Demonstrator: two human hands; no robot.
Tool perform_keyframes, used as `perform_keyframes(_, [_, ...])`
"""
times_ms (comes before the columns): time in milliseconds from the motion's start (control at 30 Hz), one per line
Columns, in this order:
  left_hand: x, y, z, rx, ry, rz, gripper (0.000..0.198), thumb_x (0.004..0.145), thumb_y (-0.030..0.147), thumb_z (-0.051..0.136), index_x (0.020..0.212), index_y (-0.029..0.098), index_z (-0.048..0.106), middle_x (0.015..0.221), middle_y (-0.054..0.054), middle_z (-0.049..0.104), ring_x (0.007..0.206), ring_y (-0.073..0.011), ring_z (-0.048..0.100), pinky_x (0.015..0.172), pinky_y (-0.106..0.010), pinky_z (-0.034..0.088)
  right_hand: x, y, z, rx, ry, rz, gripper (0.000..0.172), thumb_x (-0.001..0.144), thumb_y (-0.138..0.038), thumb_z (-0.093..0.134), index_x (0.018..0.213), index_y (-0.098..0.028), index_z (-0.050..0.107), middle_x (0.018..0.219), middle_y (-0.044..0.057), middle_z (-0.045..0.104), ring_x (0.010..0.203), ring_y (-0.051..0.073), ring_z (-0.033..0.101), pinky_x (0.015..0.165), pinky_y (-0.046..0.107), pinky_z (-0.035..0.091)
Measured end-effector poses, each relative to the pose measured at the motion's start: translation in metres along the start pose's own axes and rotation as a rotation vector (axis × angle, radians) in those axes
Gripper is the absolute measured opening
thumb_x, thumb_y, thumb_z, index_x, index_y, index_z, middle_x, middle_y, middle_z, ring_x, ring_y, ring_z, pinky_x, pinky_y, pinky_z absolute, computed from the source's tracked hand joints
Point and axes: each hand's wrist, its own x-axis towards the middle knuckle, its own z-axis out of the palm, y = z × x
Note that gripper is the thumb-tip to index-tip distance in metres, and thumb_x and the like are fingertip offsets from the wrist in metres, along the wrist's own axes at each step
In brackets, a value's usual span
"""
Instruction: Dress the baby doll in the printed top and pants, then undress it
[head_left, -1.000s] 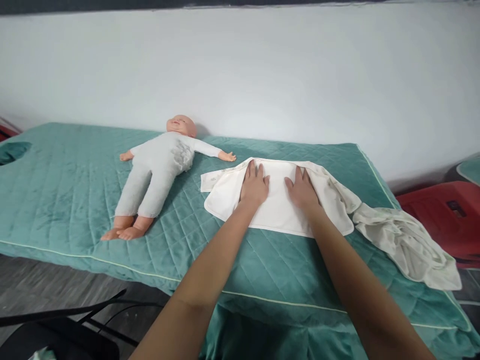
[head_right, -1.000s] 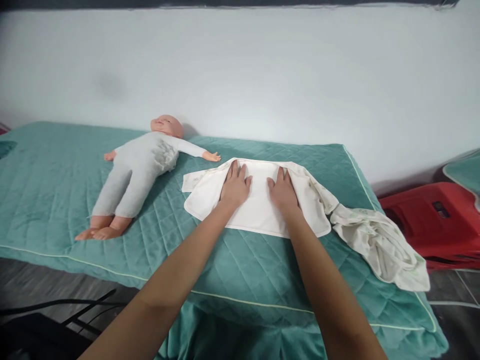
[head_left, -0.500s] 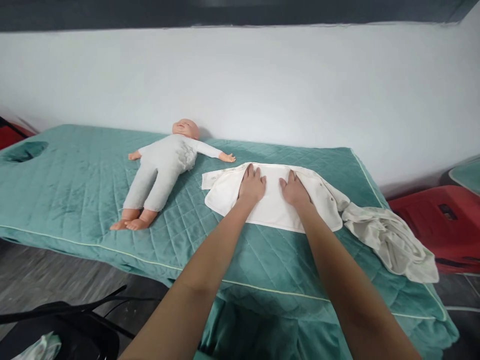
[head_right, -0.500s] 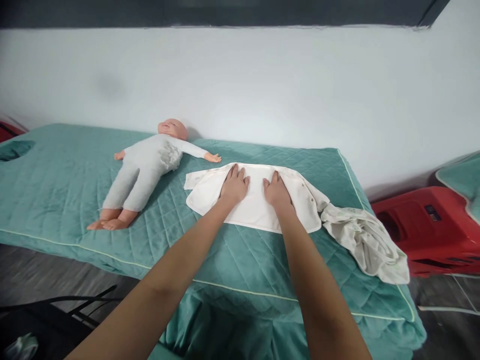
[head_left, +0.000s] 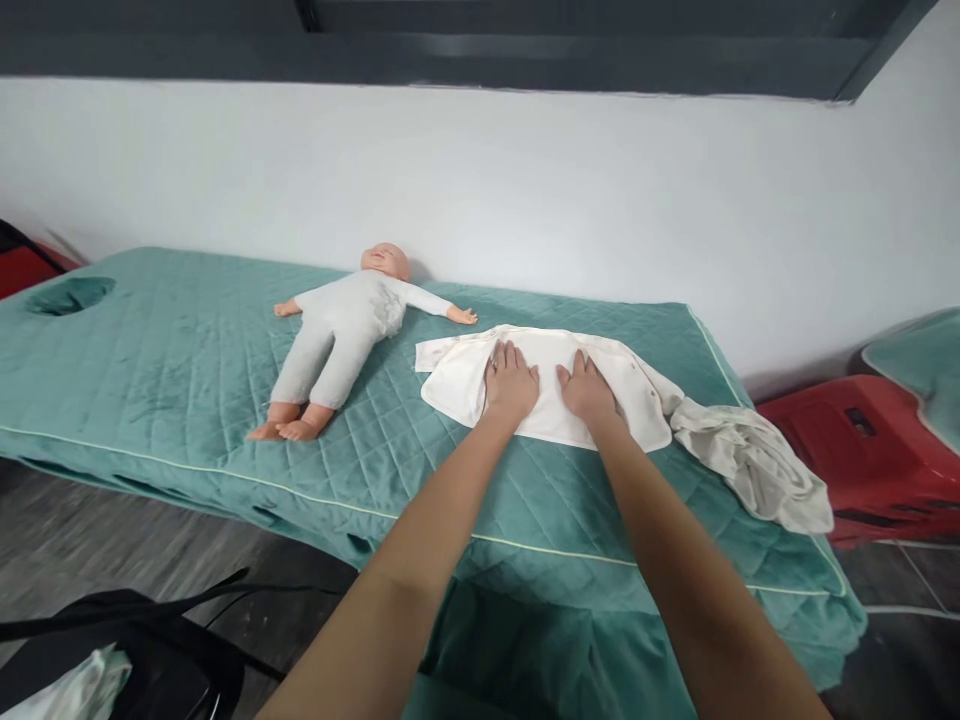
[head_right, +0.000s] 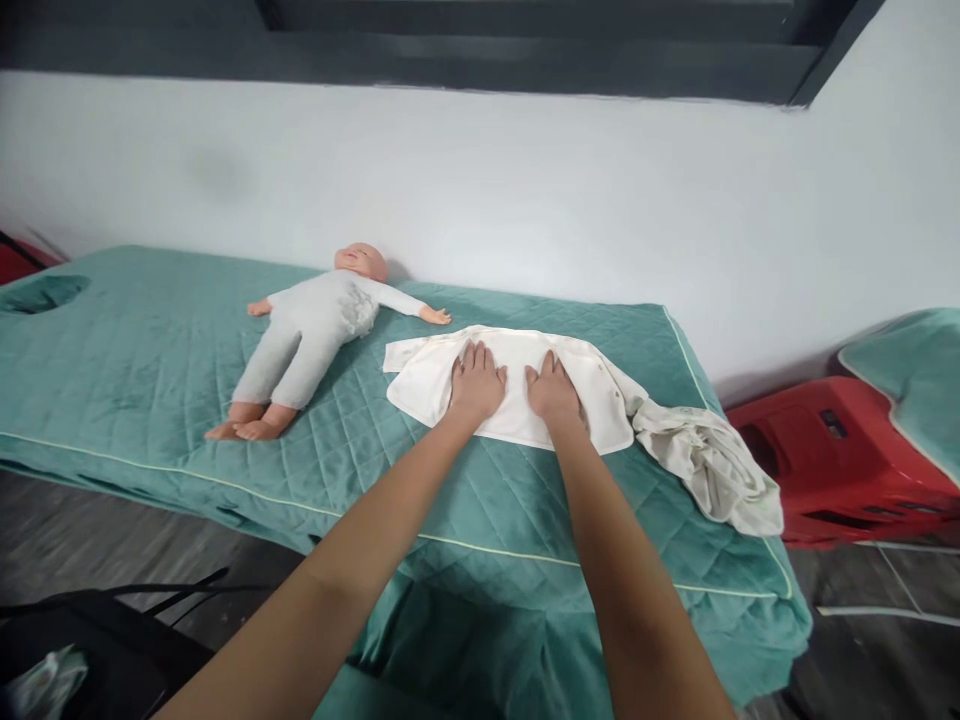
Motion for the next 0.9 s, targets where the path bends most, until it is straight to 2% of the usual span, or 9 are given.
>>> perform_keyframes(467, [-0.018,-0.001,0.003,-0.005,0.047,0.015,0.068,0.101,0.04,0.023,0.153,-0.001,0.036,0.165,-0.018,0.024,0.155,-0.0301,0.02,0.127,-0.05,0.018,-0.03,0.0,-0.004,-0.1,-0.001,-0.054,0.072,0.103,-0.049,0.023,0.158,-0.003,0.024,0.162,0.026,0.027,0.151,0.034,0.028,0.122,0.042,0.023])
perform_keyframes(767, [-0.026,0.001,-0.001,-0.02,0.041,-0.07,0.069,0.099,0.04,0.025,0.152,-0.003,0.036,0.165,-0.02,0.025,0.155,-0.0294,0.02,0.127,-0.044,0.021,-0.051,-0.001,-0.01,-0.138,-0.018,-0.075,0.07,0.104,-0.048,0.025,0.159,-0.005,0.025,0.166,0.024,0.019,0.153,0.034,0.023,0.123,0.043,0.021])
perform_keyframes(900, [-0.027,-0.001,-0.003,-0.029,0.042,-0.102,0.073,0.098,0.044,0.026,0.152,-0.004,0.036,0.165,-0.019,0.024,0.155,-0.0309,0.02,0.126,-0.047,0.023,-0.062,0.001,-0.01,-0.147,-0.028,-0.094,0.07,0.104,-0.05,0.026,0.159,-0.007,0.027,0.167,0.022,0.017,0.155,0.032,0.019,0.122,0.043,0.022])
